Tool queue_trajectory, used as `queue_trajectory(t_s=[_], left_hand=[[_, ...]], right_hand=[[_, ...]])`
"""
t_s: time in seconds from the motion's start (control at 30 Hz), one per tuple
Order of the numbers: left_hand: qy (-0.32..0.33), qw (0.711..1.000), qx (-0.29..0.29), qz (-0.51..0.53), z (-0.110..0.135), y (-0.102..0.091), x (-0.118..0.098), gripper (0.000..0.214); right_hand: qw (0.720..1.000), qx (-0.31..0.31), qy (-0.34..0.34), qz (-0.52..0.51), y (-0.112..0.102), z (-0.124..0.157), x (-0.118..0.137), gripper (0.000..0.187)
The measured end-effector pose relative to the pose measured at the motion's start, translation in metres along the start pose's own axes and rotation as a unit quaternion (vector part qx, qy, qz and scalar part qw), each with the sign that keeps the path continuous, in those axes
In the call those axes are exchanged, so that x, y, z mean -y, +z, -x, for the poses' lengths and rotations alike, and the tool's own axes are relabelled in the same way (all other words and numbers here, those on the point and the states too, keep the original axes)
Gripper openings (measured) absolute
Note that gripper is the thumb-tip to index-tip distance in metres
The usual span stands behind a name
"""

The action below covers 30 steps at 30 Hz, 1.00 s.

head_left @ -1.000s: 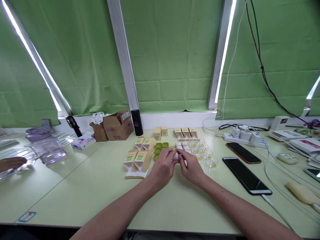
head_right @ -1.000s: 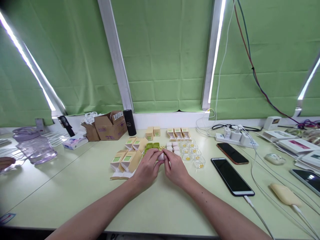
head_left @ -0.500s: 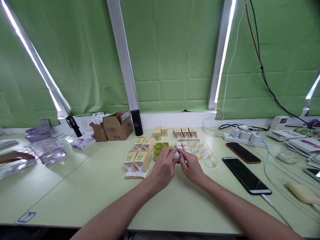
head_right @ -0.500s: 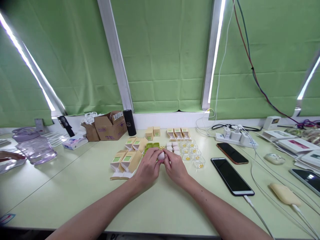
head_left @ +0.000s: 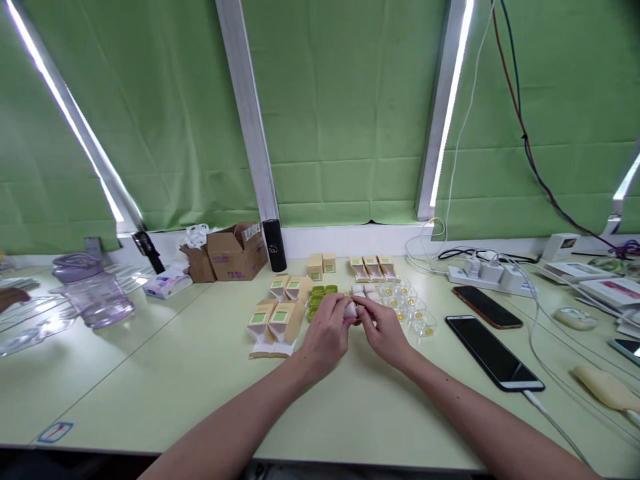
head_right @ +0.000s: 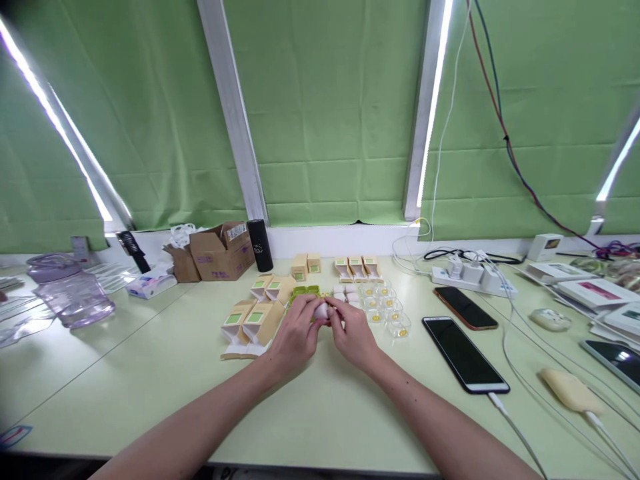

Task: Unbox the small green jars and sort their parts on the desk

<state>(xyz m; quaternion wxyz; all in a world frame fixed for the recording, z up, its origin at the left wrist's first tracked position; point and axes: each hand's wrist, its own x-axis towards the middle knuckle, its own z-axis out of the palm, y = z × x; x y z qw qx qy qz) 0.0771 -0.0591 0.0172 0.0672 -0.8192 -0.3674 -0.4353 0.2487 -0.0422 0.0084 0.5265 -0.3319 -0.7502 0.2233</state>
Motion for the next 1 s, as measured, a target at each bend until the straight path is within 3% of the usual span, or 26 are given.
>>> queue_trajectory(t_s=[0.23,0.43,1.0], left_hand=[[-0.029,0.999,0.001,0.043,0.000,-0.004,0.006,0.035],[-0.040,0.997,0.010,0.066,-0.001,-0.004,0.006,0.031],[-0.098,0.989,-0.012,0.110,-0.002,0.000,0.004,0.020]], right_hand=[[0.998,0.031,-0.042,0.039,-0.004,0.001,-0.007,0.051],[0.995,0.014,-0.063,0.074,-0.006,-0.001,-0.014,0.040],[1.000,-0.008,0.005,0.007,-0.001,-0.003,-0.005,0.035]])
